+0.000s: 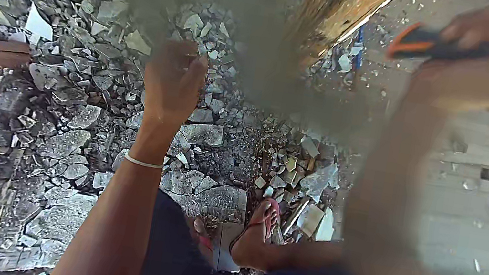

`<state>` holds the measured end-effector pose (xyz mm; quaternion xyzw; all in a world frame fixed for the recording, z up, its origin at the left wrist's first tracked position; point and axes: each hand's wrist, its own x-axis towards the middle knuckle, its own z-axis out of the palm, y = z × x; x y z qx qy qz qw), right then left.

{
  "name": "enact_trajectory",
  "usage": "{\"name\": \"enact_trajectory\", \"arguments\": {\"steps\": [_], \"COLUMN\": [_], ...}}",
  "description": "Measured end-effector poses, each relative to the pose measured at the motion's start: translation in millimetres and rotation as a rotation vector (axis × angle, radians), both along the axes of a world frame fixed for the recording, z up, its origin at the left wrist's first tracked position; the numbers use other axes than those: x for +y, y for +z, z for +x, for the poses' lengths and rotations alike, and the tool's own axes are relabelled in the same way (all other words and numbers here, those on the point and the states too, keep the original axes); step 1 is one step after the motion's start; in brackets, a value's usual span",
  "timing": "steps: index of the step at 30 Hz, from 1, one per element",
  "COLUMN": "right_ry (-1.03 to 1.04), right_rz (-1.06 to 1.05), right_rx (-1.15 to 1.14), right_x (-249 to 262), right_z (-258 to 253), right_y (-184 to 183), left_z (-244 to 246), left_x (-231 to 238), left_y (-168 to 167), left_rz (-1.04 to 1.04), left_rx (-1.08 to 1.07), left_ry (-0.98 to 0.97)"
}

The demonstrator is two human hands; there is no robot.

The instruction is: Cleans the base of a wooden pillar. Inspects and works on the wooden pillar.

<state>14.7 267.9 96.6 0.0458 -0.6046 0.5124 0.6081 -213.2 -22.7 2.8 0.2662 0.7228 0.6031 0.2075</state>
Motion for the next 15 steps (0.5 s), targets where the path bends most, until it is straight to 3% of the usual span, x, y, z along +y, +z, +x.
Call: {"name": "enact_trajectory", "arguments": {"steps": [2, 4, 5, 6, 8, 10, 12, 15], "right_ry": [-0.170, -0.318, -0.243, -0.144, 0.064, 0.135, 0.093, -0.058], "right_rz": [-0.242, -0.654, -0.885, -1.144, -1.460, -1.459, -1.254, -0.775], "right_rx": [-0.098, -0.450, -0.653, -0.874, -1.152, -1.269, -1.239, -1.027], "right_x": [-70, -154, -192, -208, -187, -164, -125, -80], "right_z": [-5, 9, 31, 38, 2, -1, -20, -37], "right_y": [-103, -258, -316, -341, -329, -288, -231, -116], "left_z": [-2, -2, 3, 8, -2, 4, -3, -5], "left_x": [1, 5, 7, 10, 16, 13, 22, 18], "left_y": [1, 1, -1, -3, -3, -14, -7, -2], "left_rz": [-0.012, -0.042, -0.059, -0.068, -0.073, -0.090, -0.090, -0.043], "left_rx": [-0.003, -0.002, -0.009, -0.008, 0.040, 0.030, 0.012, -0.036], "left_ry": [0.006, 0.011, -0.012, -0.041, -0.066, -0.084, -0.056, 0.000]}}
